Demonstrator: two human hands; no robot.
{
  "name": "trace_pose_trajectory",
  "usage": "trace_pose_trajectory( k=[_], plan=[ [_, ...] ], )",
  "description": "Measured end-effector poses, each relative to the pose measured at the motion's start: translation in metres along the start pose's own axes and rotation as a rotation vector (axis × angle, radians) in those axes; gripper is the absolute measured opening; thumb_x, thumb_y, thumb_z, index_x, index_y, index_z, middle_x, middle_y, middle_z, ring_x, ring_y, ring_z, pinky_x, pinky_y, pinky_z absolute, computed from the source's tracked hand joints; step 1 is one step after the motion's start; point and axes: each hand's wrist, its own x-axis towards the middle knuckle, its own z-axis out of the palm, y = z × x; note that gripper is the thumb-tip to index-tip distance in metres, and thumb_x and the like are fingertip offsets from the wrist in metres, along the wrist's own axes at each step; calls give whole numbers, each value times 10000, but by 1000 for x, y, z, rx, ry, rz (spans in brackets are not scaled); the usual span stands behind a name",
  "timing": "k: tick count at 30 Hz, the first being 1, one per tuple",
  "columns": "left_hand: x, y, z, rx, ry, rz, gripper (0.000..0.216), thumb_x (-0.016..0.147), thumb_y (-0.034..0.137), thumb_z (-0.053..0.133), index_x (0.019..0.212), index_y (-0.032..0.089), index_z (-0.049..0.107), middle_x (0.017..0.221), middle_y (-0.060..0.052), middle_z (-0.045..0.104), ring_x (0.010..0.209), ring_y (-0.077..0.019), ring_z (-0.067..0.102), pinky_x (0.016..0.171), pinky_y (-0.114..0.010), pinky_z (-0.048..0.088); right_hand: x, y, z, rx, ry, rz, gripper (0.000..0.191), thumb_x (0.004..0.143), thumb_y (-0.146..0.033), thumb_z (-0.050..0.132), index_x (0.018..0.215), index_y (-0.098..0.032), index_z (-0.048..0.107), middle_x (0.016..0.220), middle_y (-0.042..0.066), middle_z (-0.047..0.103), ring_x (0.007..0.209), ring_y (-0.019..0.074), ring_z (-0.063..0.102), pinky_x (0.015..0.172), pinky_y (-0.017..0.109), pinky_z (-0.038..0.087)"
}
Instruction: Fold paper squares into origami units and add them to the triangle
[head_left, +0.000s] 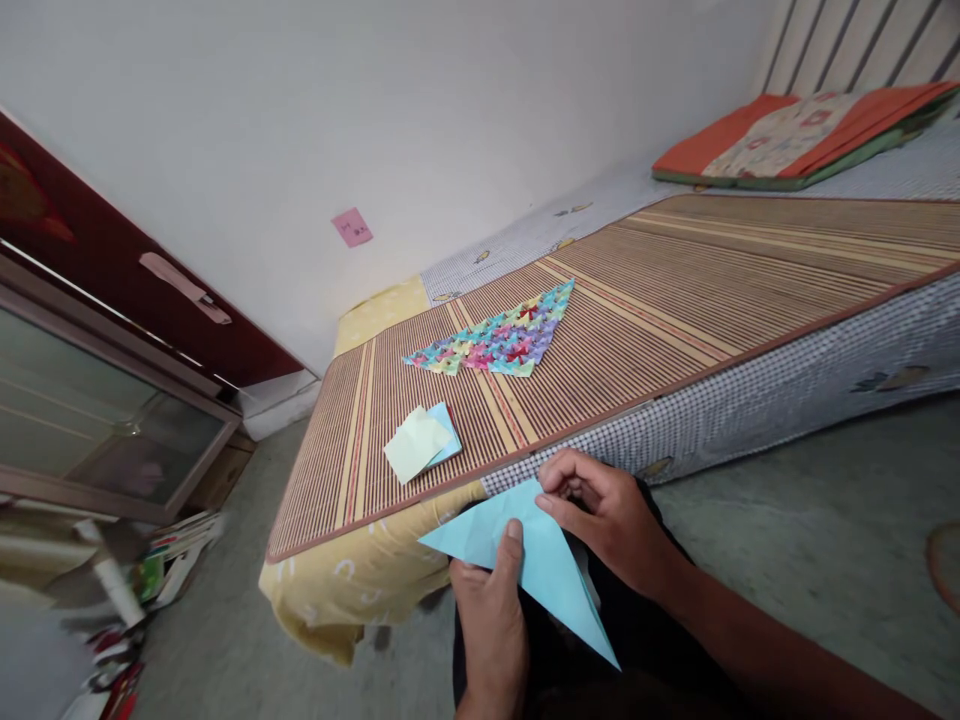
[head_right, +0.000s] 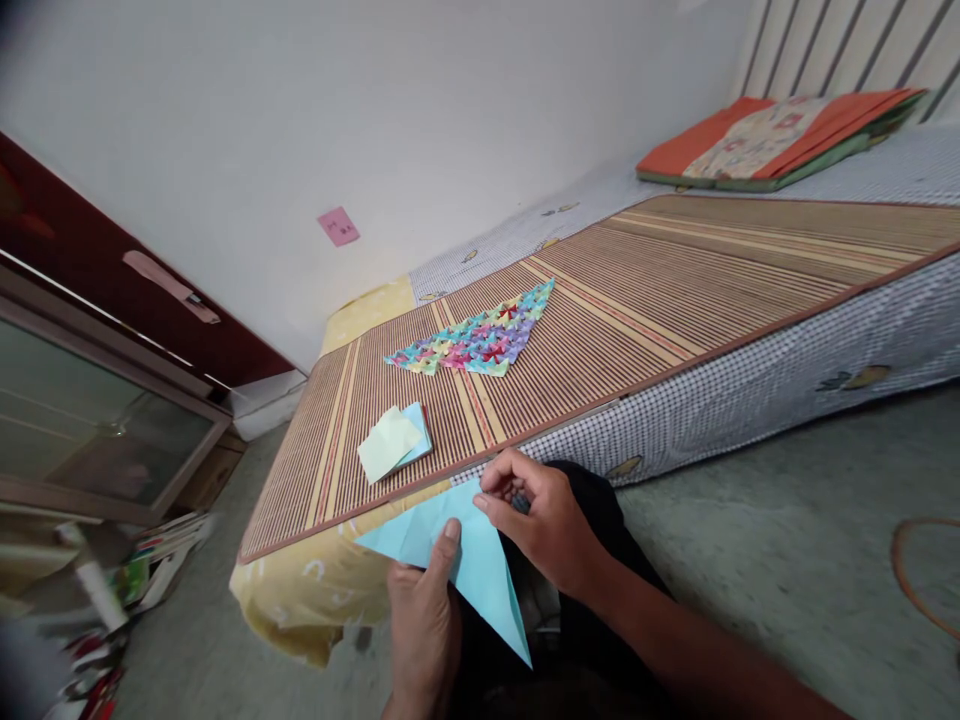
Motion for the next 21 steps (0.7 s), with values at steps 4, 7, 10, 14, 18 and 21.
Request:
trace_pose_trajectory(
  k=[4, 7, 10, 14, 18, 21],
  plan=[
    [1, -2, -1, 14, 22, -1, 375, 810, 443, 788, 998, 120, 764, 928, -98, 792, 825, -236, 723, 804, -357, 592, -2, 3, -1, -32, 20, -62, 98, 872, -222, 677, 827, -220, 589, 831, -1, 609, 722, 152, 565, 671, 273, 470],
    [0, -1, 0, -2, 33, 6, 381, 783, 438, 808, 985, 117, 771, 925, -101, 791, 828, -243, 722, 804, -368, 593, -3, 3, -1, -40, 24, -82, 88, 874, -221, 675, 848, -219, 591, 866, 6, 616, 759, 158, 575, 703, 278, 474],
    [-1, 1, 0, -8, 29, -17, 376, 761, 432, 828, 953, 115, 770, 887, -92, 784, 776, -227, 710, 748, -341, 590, -2, 2, -1, -20, -6, -27, 104, 872, -253, 688, 856, -214, 594, 814, -10, 584, 716, 147, 542, 672, 271, 457],
    [-2, 0, 1, -89, -31, -121, 351, 796, 453, 801, 866, 113, 746, 713, -41, 718, 596, -156, 623, 555, -251, 511, -2, 2, -3, 108, -122, 134, 184, 896, -346, 687, 839, -204, 584, 679, -52, 465, 607, 119, 429, 562, 251, 366],
    [-2, -1, 4, -253, -48, -210, 330, 763, 431, 839, 814, 128, 718, 665, -6, 671, 560, -116, 565, 540, -220, 470, -4, 7, -5, 218, -187, 186, 238, 882, -385, 717, 816, -200, 582, 703, -45, 464, 622, 117, 413, 561, 253, 339],
    [-2, -3, 4, -277, -44, -214, 324, 768, 423, 839, 768, 132, 697, 643, 7, 645, 561, -103, 542, 546, -212, 460, -5, 8, -5, 241, -200, 165, 239, 870, -374, 734, 794, -194, 597, 756, -22, 505, 663, 127, 449, 583, 259, 364]
  ],
)
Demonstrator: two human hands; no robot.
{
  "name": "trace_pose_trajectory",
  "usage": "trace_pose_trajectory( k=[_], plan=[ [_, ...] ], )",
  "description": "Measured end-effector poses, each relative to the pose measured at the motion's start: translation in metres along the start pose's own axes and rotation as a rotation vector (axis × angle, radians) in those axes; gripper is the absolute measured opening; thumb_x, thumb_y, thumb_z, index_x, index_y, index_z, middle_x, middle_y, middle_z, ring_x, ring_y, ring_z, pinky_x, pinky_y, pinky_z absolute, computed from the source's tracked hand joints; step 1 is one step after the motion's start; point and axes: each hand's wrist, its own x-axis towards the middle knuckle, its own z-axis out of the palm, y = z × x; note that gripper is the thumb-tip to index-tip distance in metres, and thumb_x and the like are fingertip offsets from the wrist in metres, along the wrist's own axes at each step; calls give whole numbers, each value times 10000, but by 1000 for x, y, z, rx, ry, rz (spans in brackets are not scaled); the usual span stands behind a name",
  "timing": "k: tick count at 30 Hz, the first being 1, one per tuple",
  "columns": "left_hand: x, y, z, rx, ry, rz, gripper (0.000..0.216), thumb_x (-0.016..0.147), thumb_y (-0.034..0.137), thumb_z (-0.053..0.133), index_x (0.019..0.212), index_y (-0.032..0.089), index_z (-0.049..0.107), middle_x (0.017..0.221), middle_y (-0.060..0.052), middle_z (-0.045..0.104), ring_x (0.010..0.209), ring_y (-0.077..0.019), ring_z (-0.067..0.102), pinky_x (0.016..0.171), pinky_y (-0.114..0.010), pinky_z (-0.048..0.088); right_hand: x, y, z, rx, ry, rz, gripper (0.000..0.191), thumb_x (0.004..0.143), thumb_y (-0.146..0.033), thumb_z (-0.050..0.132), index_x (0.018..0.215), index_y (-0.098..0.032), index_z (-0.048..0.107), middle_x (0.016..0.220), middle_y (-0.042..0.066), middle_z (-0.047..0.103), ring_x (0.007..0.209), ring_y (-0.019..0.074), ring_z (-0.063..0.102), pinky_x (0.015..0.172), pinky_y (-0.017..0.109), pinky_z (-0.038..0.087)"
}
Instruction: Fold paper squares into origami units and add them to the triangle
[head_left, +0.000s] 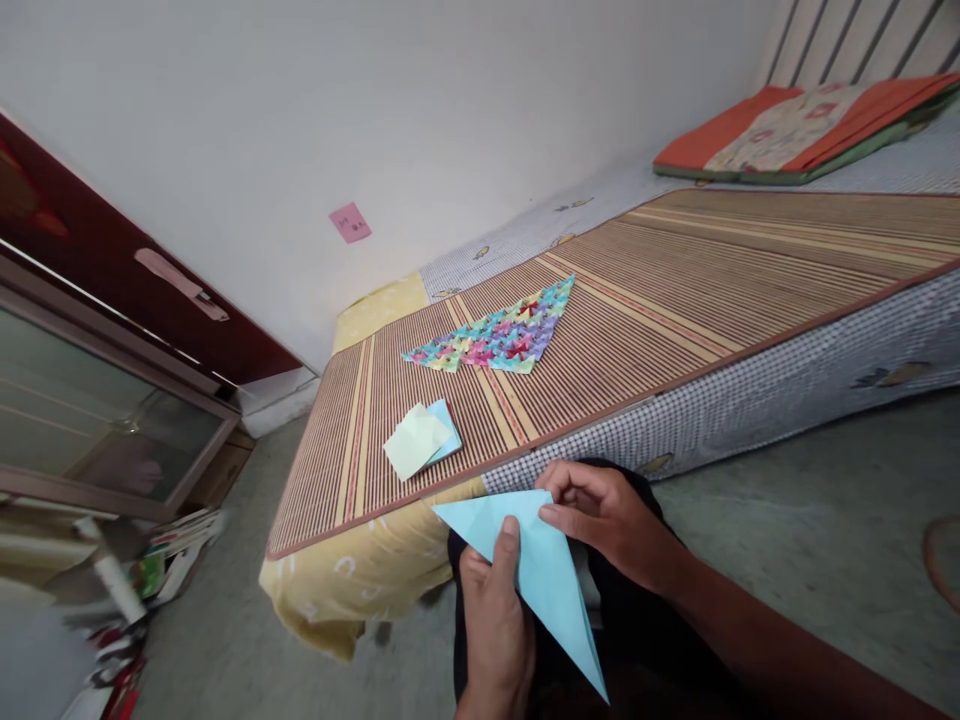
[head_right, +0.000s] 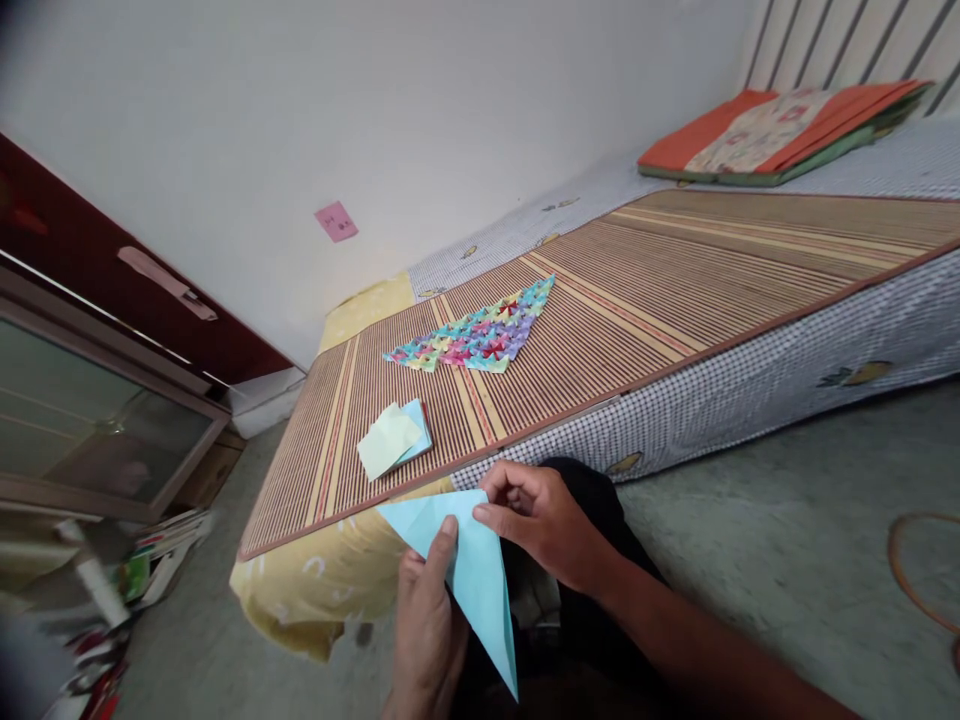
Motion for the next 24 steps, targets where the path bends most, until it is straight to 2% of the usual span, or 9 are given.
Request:
trace_pose_trajectory(
  k=[3, 7, 13, 19, 24],
  plan=[
    [0, -1, -3, 84, -3, 63, 345, 788, 447, 816, 755, 123, 701, 624, 11, 627, 535, -95, 516, 519, -209, 440, 0, -1, 2, -56, 39, -18, 242, 865, -362, 730, 762, -190, 594, 759, -15, 518, 658, 130, 457, 579, 261, 377],
    [1, -2, -6, 173, 40, 88, 350, 724, 425, 867, 808, 112, 736, 663, -11, 676, 550, -121, 567, 532, -230, 469, -1, -5, 5, -145, 93, -50, 245, 874, -347, 700, 730, -195, 572, 733, -12, 526, 645, 137, 475, 571, 266, 399],
    [1, -4, -6, 76, 16, 76, 317, 757, 381, 851, 916, 123, 760, 731, -27, 716, 598, -141, 621, 587, -244, 508, 0, -9, 10, -163, 138, -66, 225, 847, -316, 703, 715, -203, 561, 742, -6, 553, 647, 138, 504, 575, 263, 431],
    [3, -3, -2, 43, 16, 66, 314, 718, 347, 876, 894, 115, 761, 759, -41, 744, 621, -160, 653, 600, -257, 527, 1, -9, 9, -244, 198, -86, 233, 837, -299, 709, 681, -205, 564, 760, 7, 599, 682, 155, 564, 620, 278, 465],
    [6, 0, 6, -52, 7, 23, 345, 712, 332, 874, 961, 118, 768, 896, -83, 785, 789, -222, 722, 829, -366, 572, 1, -8, 9, -244, 220, -111, 219, 825, -294, 724, 680, -202, 588, 770, 13, 625, 723, 170, 607, 656, 283, 487]
  ],
)
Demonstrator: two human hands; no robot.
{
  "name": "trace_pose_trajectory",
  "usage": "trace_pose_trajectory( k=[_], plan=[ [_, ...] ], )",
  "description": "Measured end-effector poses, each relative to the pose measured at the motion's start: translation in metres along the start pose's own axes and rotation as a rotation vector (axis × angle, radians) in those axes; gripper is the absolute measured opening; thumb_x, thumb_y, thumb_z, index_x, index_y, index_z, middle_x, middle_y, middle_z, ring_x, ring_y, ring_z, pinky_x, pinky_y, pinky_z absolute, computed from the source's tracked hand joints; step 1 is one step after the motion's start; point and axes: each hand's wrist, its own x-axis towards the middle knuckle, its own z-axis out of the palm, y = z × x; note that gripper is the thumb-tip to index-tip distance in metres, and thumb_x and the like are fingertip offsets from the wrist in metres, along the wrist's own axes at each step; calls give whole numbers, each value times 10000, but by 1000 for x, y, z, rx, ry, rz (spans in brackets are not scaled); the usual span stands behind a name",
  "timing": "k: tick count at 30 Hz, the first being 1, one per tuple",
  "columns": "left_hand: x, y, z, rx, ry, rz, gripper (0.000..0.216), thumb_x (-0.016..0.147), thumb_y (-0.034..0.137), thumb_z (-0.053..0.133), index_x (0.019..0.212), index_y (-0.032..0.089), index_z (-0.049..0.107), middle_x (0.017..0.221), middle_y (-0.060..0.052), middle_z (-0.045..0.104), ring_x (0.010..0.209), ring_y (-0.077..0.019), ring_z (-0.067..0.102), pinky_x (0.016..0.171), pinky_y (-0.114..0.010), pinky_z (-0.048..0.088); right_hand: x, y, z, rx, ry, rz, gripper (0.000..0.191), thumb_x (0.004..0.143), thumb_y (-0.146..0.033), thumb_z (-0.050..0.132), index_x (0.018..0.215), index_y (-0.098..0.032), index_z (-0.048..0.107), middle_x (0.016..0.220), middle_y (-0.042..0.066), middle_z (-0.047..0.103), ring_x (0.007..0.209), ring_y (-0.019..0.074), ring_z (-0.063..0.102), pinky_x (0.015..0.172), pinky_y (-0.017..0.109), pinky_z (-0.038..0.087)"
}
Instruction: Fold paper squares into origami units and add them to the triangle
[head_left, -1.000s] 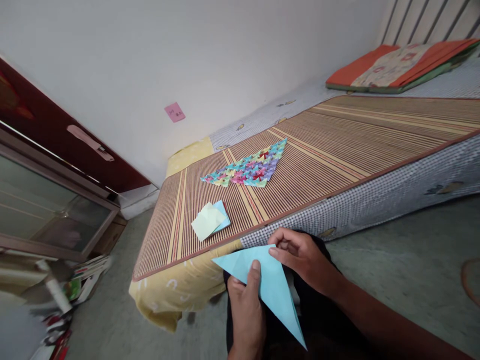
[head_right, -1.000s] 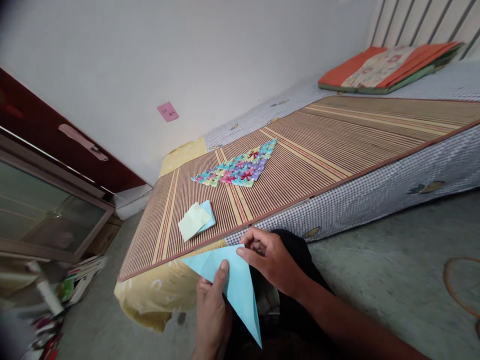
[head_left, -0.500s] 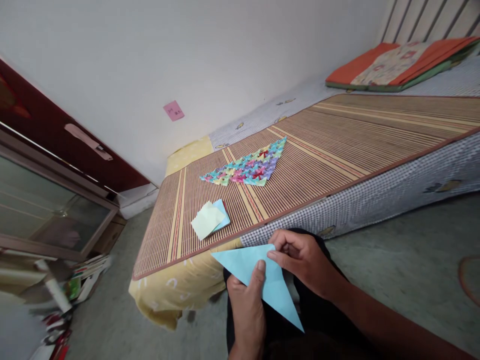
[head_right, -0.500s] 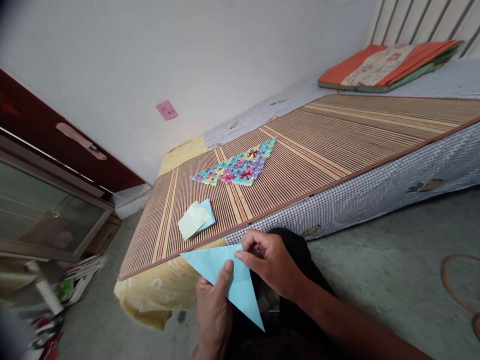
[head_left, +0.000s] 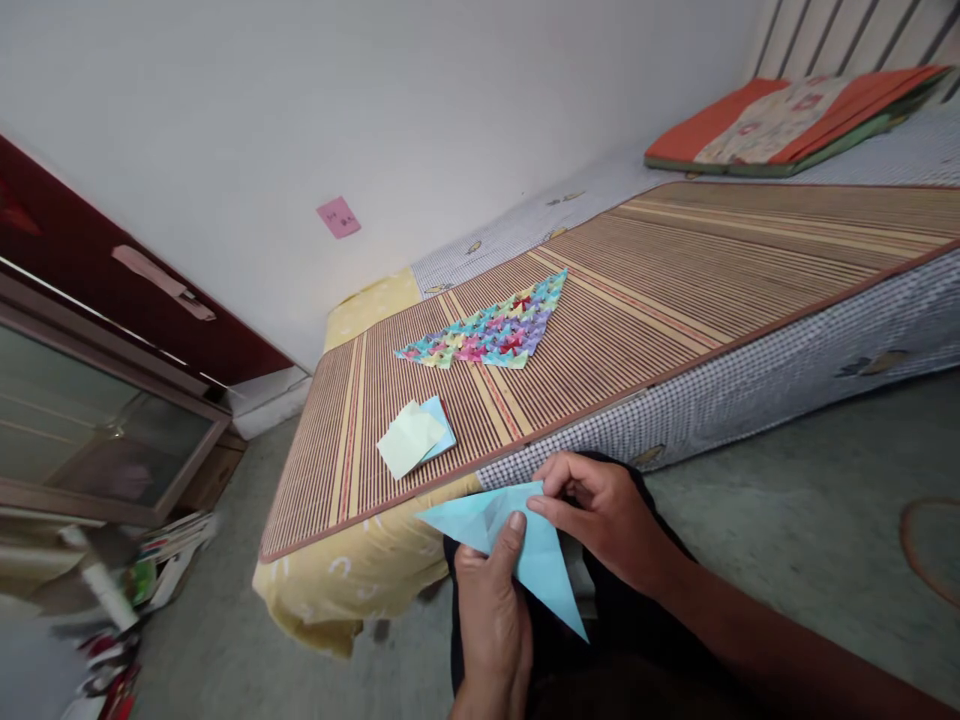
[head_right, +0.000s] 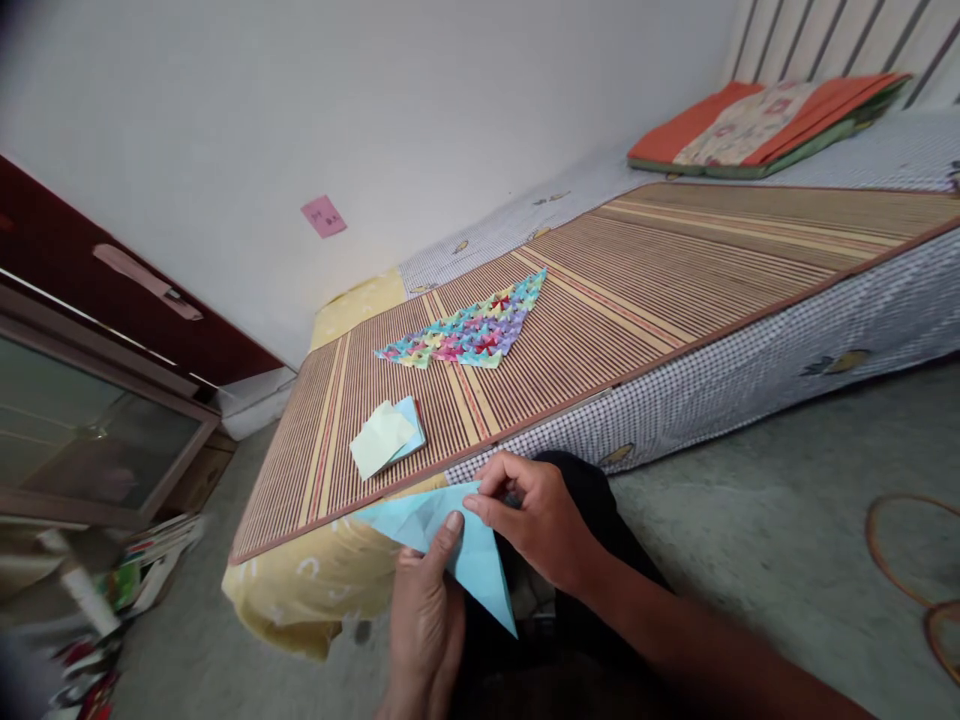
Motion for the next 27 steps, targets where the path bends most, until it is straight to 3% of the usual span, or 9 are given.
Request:
trace_pose_trajectory(
  k=[14, 27],
  plan=[
    [-2, 0, 2, -24, 12, 6, 312, 709, 323, 879, 936, 139, 771, 926, -78, 797, 909, -252, 739, 948, -400, 542, 1, -1, -1, 67, -4, 55, 179, 818, -290, 708, 700, -197, 611, 751, 7, 624, 655, 142, 566, 592, 255, 464],
    [-4, 3, 5, -39, 16, 34, 438, 748, 304, 858, 1146, 159, 746, 1033, -80, 797, 935, -235, 740, 903, -373, 569, 3, 4, -4, 160, -66, 82, 181, 785, -269, 731, 665, -205, 612, 816, 36, 656, 878, 208, 628, 756, 304, 506]
  ],
)
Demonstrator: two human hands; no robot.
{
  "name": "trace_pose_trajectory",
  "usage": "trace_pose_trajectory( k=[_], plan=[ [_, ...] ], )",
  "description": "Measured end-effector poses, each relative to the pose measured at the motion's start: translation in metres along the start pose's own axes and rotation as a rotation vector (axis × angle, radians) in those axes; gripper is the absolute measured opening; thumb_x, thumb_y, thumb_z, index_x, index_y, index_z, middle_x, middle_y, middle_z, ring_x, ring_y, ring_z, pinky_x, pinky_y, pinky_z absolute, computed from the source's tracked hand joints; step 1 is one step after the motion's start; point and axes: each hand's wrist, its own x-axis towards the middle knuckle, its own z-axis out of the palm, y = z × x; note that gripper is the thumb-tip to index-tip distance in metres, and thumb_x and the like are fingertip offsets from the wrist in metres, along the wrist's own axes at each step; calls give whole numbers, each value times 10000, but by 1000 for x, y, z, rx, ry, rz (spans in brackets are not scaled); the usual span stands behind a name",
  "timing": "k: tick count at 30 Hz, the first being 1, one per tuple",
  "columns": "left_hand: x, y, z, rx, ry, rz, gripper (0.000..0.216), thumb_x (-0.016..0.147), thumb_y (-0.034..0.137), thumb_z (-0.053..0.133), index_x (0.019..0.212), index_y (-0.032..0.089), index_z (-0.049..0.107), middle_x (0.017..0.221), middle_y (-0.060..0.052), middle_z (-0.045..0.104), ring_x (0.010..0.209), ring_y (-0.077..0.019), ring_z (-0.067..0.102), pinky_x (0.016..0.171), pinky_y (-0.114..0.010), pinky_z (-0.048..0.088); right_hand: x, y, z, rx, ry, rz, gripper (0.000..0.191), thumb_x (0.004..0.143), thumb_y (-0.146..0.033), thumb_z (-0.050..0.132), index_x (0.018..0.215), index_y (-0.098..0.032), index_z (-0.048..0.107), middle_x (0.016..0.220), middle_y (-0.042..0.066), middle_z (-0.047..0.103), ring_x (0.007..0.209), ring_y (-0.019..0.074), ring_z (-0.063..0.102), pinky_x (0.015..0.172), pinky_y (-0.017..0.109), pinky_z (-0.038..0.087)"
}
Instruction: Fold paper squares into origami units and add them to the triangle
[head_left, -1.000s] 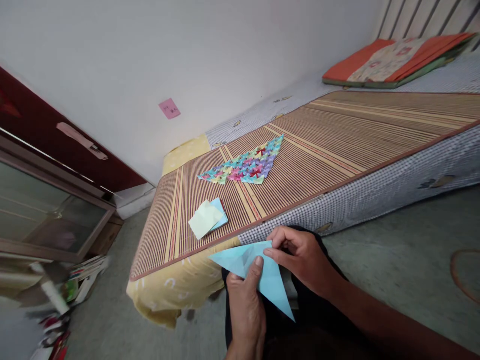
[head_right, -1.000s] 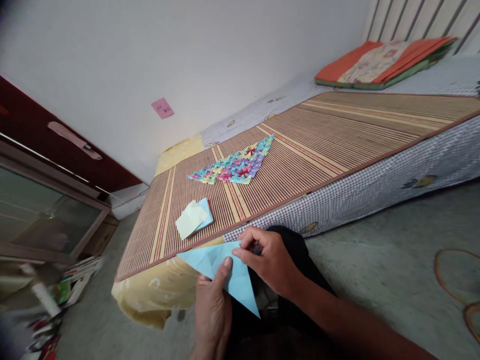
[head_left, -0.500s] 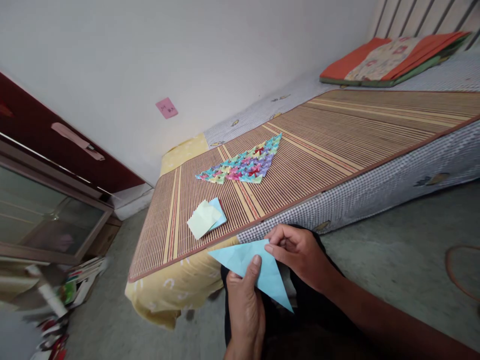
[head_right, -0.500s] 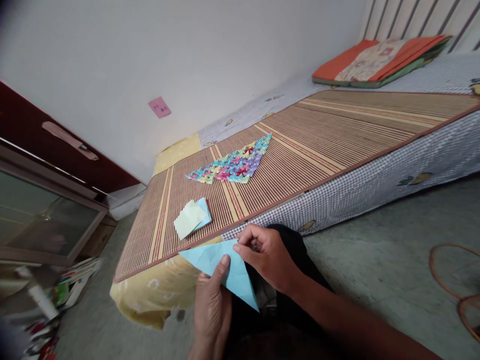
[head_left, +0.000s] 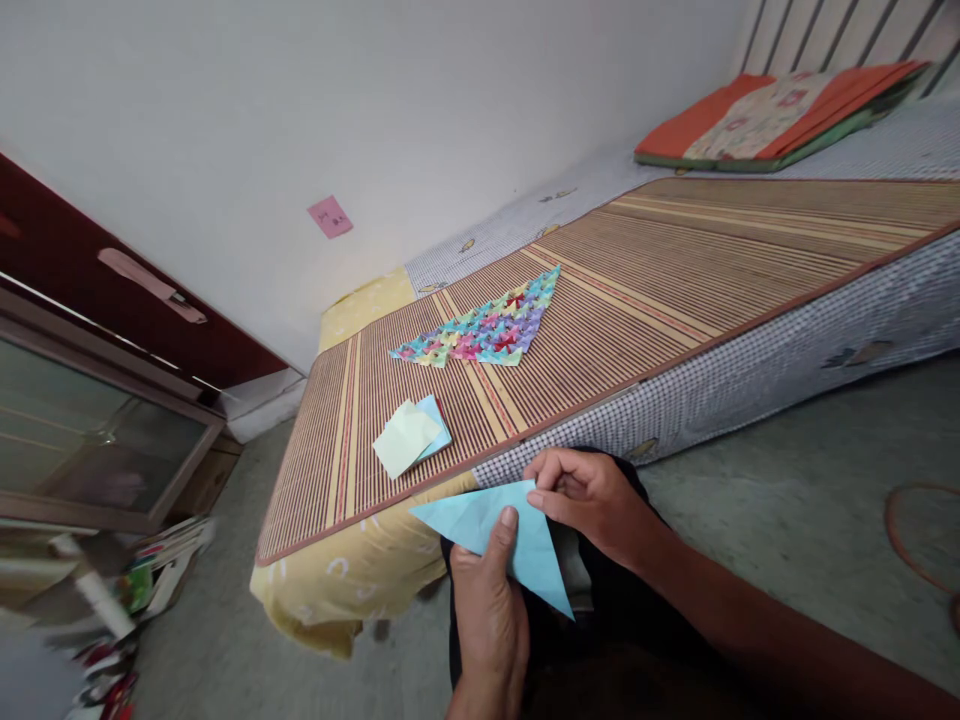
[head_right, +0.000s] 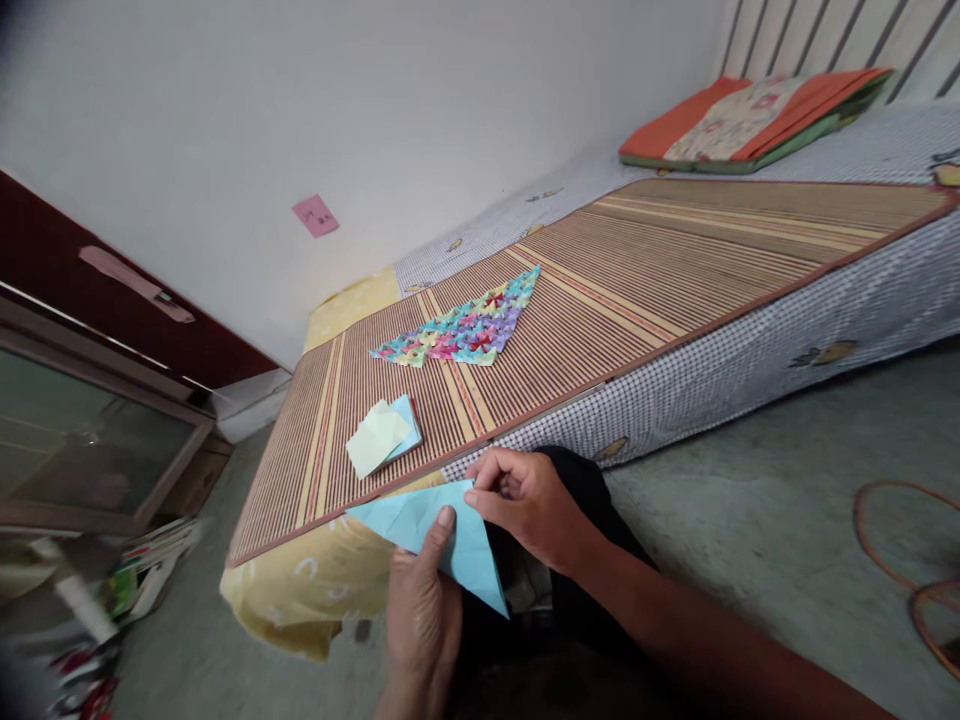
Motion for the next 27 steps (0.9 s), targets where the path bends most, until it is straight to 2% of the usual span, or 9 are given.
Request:
trace_pose_trajectory(
  k=[9, 16, 22, 27],
  plan=[
    [0, 1, 4, -30, 7, 21, 538, 740, 310, 859, 1238, 181, 704, 1054, -73, 796, 985, -256, 745, 965, -393, 544, 1, -1, -2, 53, -26, 41, 184, 769, -286, 755, 676, -186, 631, 922, 43, 652, 869, 192, 624, 772, 300, 495],
    [0, 2, 5, -39, 21, 29, 539, 748, 301, 857, 1248, 188, 692, 1076, -70, 793, 1025, -259, 740, 994, -400, 533, 2, -3, 3, 76, 4, 34, 150, 770, -285, 723, 707, -200, 616, 790, 2, 603, 734, 155, 556, 664, 269, 461],
    [-2, 2, 5, -53, 7, 34, 575, 773, 290, 841, 1310, 195, 658, 1079, -75, 795, 1068, -264, 735, 1019, -405, 524, 1, -3, 5, 83, 31, 32, 151, 760, -261, 719, 686, -194, 605, 818, 8, 617, 760, 158, 584, 679, 271, 466],
    [0, 0, 4, -55, -2, 29, 529, 763, 286, 846, 1254, 170, 686, 1060, -82, 796, 1021, -255, 745, 1003, -404, 531, 0, -1, 5, 74, 35, 7, 137, 765, -237, 718, 693, -192, 610, 844, 14, 625, 815, 169, 612, 728, 280, 475]
  ],
)
